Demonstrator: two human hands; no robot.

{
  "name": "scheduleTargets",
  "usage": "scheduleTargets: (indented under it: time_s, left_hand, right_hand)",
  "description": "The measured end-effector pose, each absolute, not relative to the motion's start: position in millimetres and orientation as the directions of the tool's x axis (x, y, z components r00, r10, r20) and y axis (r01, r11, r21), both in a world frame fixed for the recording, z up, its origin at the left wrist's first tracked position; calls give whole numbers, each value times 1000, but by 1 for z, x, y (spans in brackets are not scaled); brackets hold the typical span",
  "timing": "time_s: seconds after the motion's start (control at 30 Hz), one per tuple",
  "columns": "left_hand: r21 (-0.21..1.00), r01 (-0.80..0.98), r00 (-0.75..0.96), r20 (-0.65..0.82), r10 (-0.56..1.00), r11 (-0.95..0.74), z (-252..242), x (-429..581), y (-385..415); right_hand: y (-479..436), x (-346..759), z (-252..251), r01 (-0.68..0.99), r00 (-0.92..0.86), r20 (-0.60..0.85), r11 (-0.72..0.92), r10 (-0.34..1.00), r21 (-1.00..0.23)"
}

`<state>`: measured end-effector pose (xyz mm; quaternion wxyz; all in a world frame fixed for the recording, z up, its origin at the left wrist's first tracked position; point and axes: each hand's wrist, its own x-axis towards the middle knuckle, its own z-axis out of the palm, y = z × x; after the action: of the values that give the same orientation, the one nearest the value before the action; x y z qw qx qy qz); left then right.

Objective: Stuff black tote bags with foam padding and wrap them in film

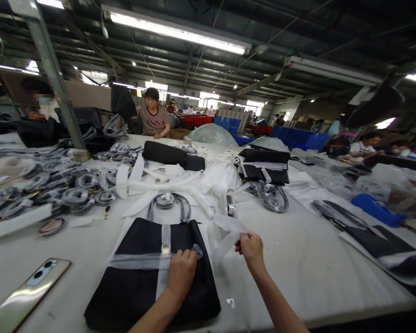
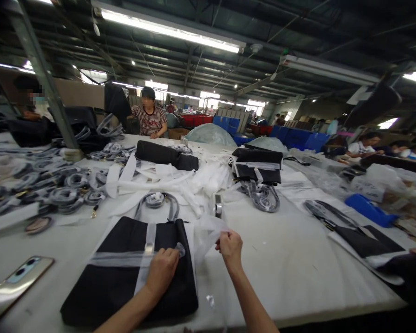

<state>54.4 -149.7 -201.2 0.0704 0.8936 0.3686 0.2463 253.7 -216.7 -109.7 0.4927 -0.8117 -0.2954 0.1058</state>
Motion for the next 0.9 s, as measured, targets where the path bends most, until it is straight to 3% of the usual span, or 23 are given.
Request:
scheduleTargets:
  time_s: [0.2, 0.5, 0.9]
  left_hand:
    - [338, 613, 617, 359, 700, -714, -197, 47, -150]
    - [218, 634, 705, 230, 671, -742, -187, 76, -153]
    - [246, 570, 709, 334, 621, -784, -202, 52, -173]
  right_hand:
    - [-232, 262, -105, 423, 823, 165, -392, 544, -817]
    - [-243, 250, -90, 547, 772, 273, -381, 574, -746]
    - [-246, 231, -75, 631, 697, 329, -328, 637, -703]
